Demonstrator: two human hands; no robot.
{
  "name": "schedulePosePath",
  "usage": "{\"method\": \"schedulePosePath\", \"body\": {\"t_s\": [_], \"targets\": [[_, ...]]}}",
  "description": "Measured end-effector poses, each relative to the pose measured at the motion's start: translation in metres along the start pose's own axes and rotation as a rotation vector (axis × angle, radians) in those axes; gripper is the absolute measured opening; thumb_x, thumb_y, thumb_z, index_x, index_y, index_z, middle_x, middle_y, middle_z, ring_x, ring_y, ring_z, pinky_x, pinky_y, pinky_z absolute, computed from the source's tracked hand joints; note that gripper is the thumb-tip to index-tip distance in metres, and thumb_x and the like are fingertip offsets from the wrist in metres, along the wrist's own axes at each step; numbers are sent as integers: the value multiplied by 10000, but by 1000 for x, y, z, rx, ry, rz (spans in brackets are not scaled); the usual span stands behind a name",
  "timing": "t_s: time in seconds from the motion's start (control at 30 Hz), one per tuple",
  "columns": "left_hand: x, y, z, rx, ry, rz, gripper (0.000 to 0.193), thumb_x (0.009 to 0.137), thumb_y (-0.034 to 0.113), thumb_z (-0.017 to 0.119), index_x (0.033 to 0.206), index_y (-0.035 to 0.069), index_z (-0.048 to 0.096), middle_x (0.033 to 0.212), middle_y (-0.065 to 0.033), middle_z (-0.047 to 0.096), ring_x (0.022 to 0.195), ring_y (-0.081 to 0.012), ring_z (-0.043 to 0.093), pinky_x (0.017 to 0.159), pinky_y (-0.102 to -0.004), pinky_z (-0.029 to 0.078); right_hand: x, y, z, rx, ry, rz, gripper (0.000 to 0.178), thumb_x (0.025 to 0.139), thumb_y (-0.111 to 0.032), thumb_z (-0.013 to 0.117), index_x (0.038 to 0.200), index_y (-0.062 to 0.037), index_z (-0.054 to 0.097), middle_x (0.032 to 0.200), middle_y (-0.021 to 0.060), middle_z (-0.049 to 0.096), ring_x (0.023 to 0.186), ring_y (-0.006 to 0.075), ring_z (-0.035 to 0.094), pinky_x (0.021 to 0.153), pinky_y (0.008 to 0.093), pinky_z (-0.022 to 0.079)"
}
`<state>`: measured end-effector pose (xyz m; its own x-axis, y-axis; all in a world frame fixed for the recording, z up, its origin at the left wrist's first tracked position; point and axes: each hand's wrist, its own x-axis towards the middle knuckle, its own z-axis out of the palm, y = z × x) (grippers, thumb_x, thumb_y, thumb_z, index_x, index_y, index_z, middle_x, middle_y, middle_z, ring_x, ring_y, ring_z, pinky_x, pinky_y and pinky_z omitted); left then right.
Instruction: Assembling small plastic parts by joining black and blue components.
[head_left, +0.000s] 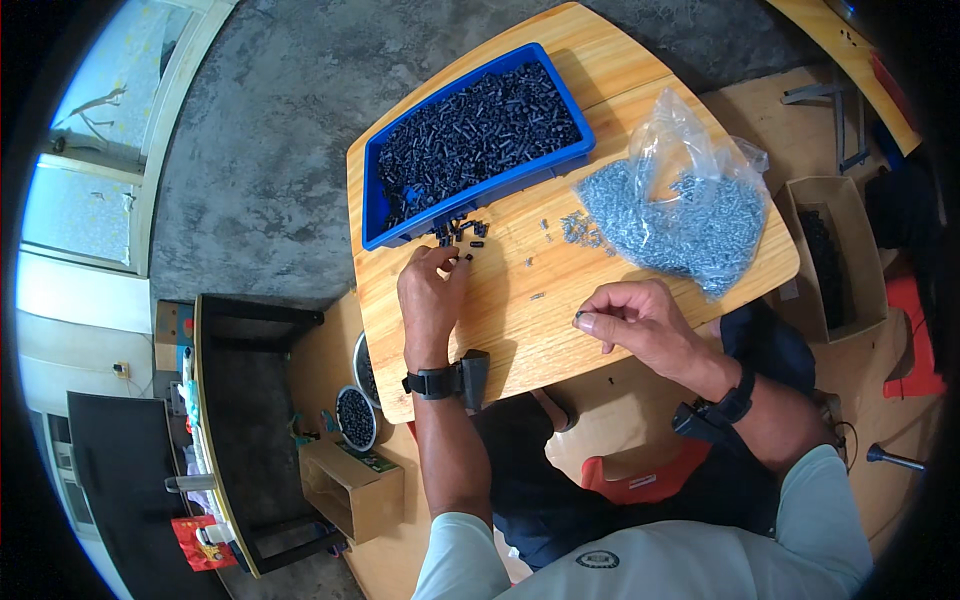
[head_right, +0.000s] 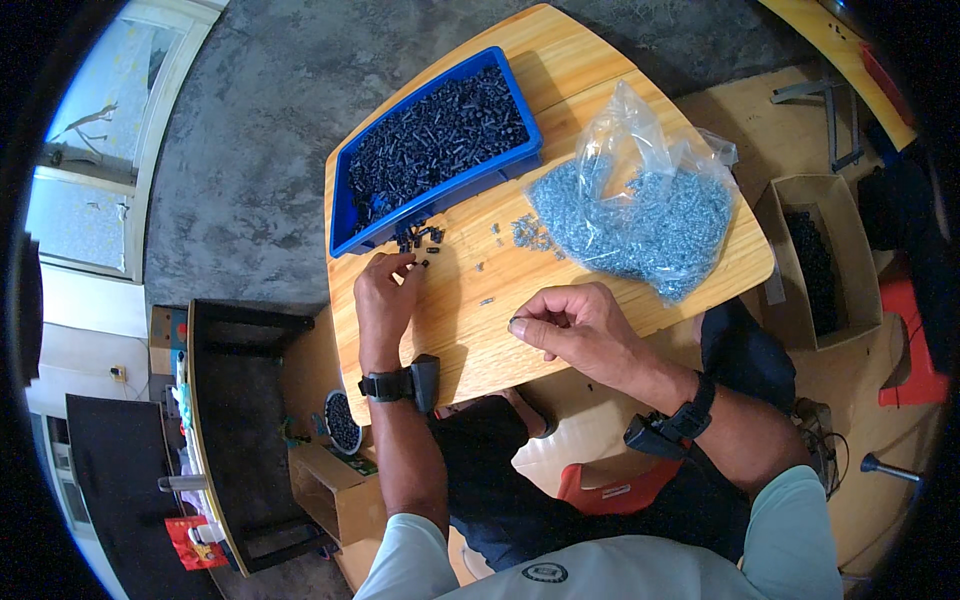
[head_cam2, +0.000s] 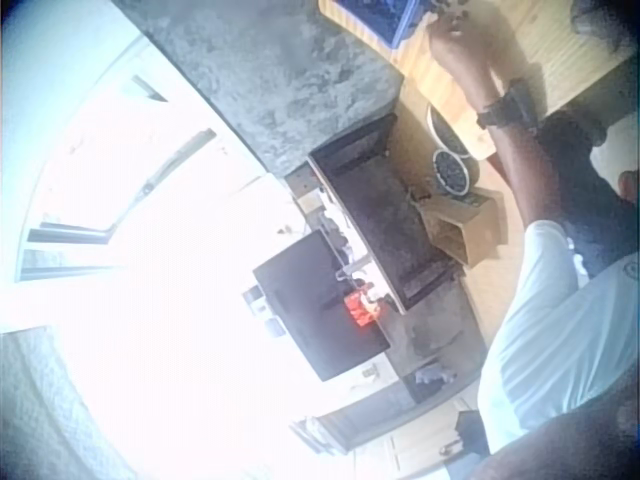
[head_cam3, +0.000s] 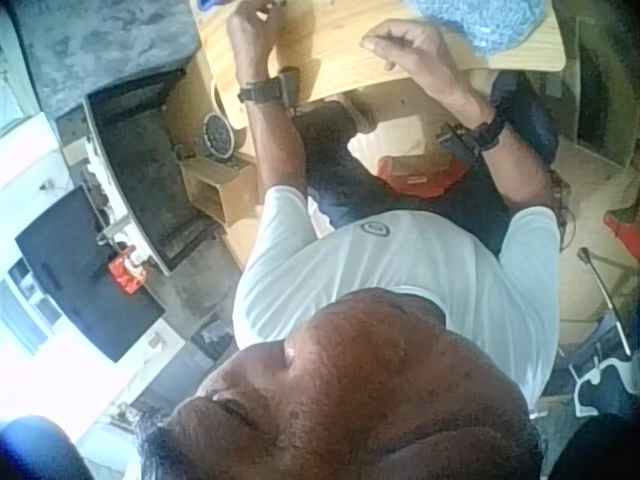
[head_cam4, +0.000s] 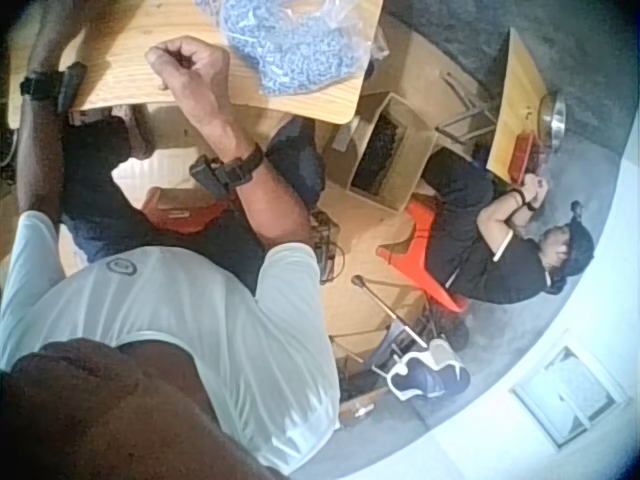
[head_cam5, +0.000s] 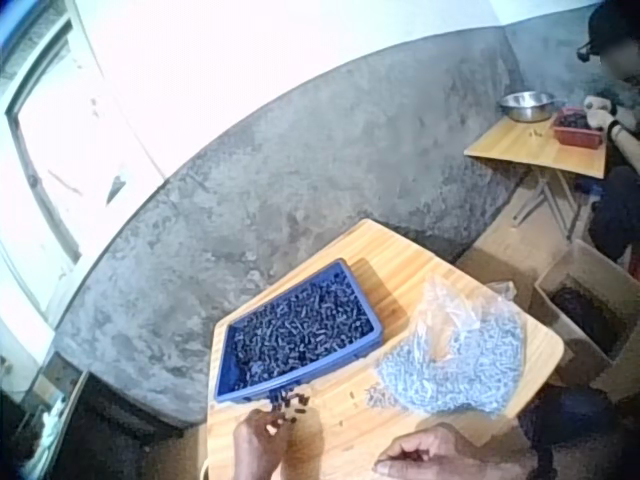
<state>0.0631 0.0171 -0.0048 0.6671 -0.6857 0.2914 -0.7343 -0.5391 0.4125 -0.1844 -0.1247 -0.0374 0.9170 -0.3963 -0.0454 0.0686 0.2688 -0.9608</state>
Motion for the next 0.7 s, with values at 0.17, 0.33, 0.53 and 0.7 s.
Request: {"method": "schedulePosePath", "body": {"t_s": [0.17, 0.33, 0.53, 0.7], "targets": [[2, -7, 0, 37, 24, -16, 168, 818, 50, 690, 969, 7, 751, 877, -148, 683, 778, -321, 677, 716, -406, 524, 0, -3, 1, -3, 3, 1, 200, 940, -180, 716, 956, 19, 725, 736, 6, 661, 620, 38, 587, 550, 204, 475], [4, -17, 7, 20, -33, -38, 167, 836, 48, 672, 980, 47, 757, 905, -143, 679, 810, -336, 672, 734, -410, 522, 0, -1, 1, -6, 6, -5, 192, 941, -171, 714, 957, 20, 726, 739, 8, 664, 621, 38, 590, 549, 202, 476], [2, -12, 3, 72, -42, 16, 144, 843, 59, 671, 962, 47, 751, 901, -141, 670, 807, -348, 664, 730, -421, 517, 1, 0, 0, 5, 6, -5, 188, 938, -166, 717, 953, 22, 726, 744, 12, 668, 623, 38, 593, 547, 201, 482], [0, -15, 1, 91, -2, 123, 149, 841, 49, 680, 970, 17, 747, 887, -128, 688, 716, -272, 663, 672, -374, 510, -1, 0, 0, 5, -4, -9, 185, 937, -162, 717, 962, 22, 721, 747, 11, 669, 623, 36, 592, 546, 201, 483]]}}
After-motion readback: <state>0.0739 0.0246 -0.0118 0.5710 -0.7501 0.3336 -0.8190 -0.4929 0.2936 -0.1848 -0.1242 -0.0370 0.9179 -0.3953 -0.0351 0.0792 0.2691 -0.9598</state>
